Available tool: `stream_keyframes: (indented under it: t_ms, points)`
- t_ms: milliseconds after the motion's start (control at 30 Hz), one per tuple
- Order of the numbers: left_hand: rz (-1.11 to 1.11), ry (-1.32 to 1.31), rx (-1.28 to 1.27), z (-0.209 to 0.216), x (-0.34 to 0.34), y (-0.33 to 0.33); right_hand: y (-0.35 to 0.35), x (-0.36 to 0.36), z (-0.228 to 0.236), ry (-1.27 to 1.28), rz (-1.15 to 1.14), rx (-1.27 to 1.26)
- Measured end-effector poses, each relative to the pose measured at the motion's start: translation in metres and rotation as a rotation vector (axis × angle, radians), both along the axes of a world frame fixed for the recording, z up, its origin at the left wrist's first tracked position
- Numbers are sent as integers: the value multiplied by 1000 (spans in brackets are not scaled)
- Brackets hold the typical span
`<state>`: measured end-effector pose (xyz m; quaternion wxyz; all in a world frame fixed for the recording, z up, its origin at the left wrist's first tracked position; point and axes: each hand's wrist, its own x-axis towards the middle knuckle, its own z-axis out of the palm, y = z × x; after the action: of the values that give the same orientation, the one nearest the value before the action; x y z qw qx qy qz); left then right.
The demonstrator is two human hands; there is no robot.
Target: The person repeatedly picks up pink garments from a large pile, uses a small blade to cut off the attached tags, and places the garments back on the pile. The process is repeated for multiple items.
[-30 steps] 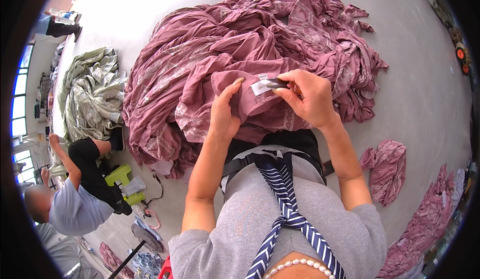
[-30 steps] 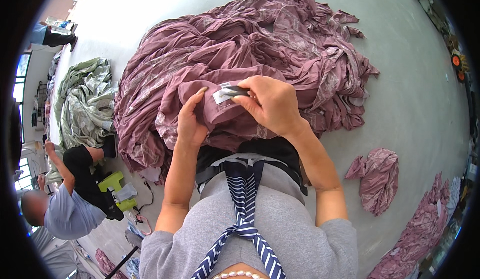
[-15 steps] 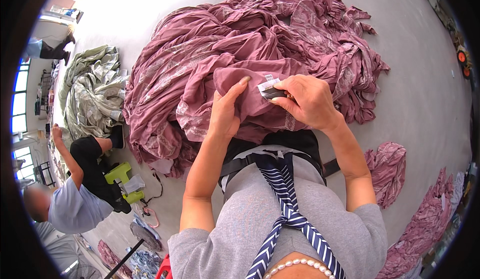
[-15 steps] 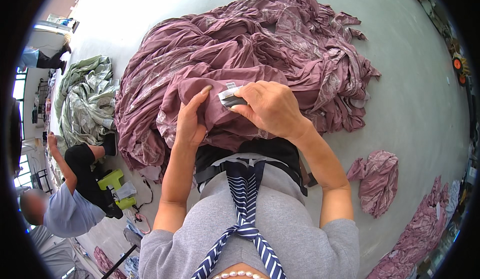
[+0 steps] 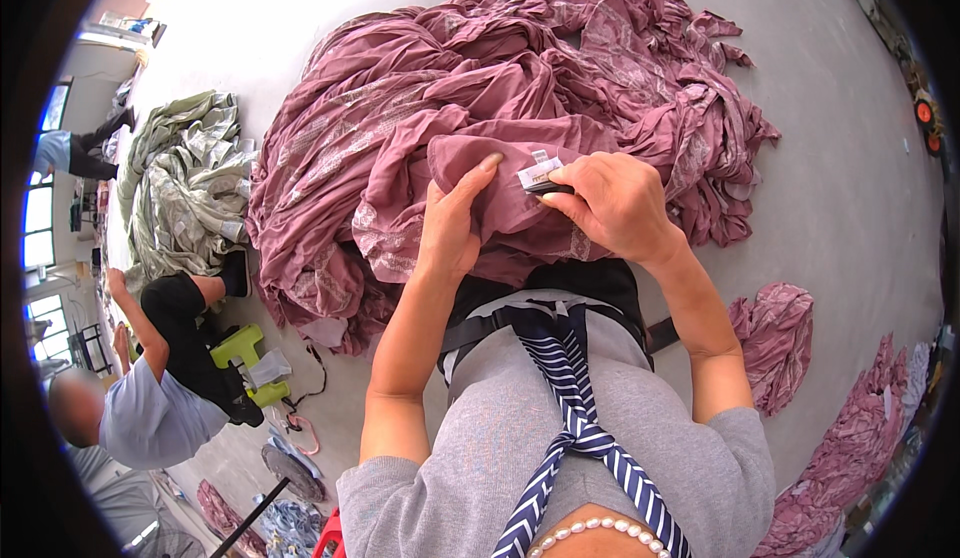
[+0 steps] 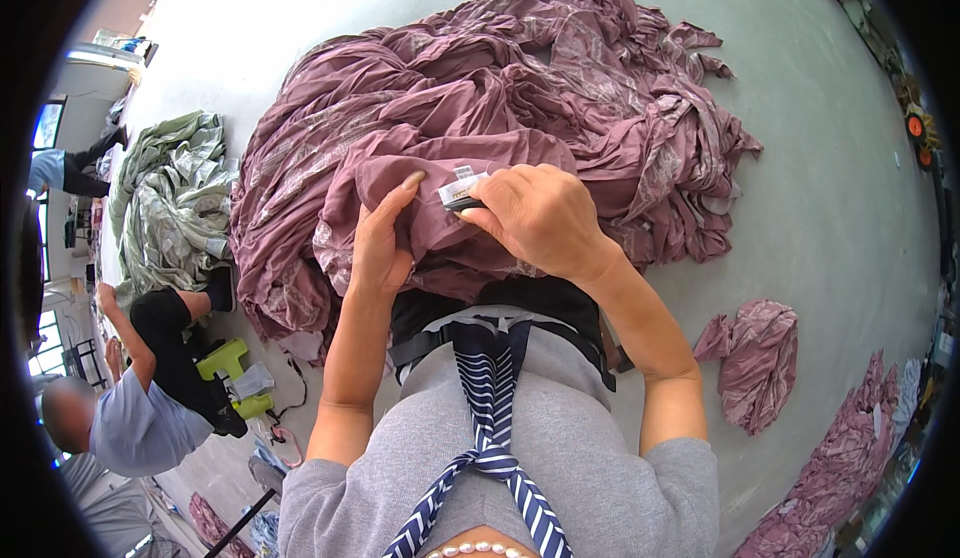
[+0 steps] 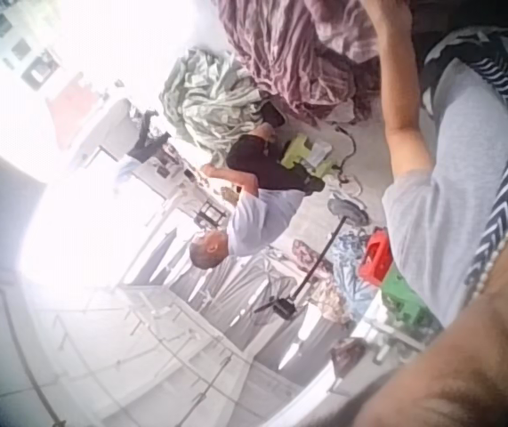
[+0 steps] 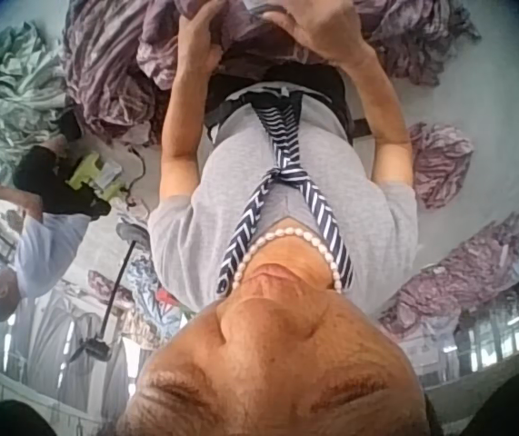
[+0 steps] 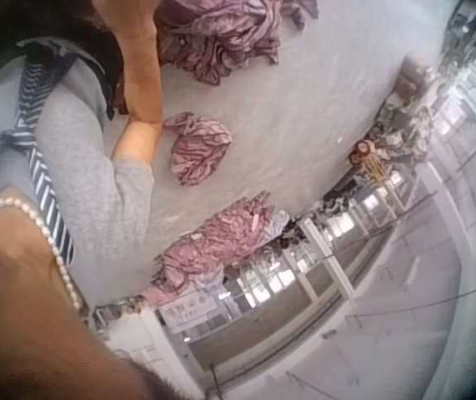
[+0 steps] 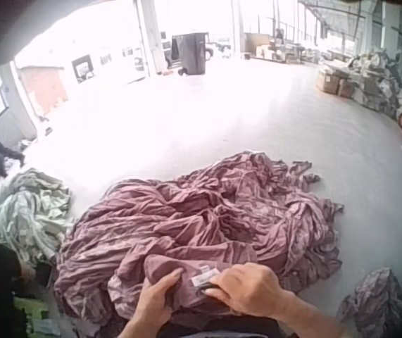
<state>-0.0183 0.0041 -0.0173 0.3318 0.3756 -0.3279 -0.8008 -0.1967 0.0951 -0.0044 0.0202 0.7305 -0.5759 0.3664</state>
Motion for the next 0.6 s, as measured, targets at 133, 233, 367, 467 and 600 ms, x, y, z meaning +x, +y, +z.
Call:
stream_keyframes:
  t_ms: [133,233,367,467,600]
  points:
    - [40,56,161,-7,1,-3,3,-5,13,-430,-136,11]
    - [26,86,274,-18,6,-5,11,-14,1,-417,-178,20]
    - [-125,415,399,-35,15,-8,20,-12,-21,-310,-155,51]
    - [-115,415,450,-36,14,-7,23,-9,-30,-327,-155,47]
    - [-83,397,468,-39,16,-6,22,-5,-31,-346,-148,39]
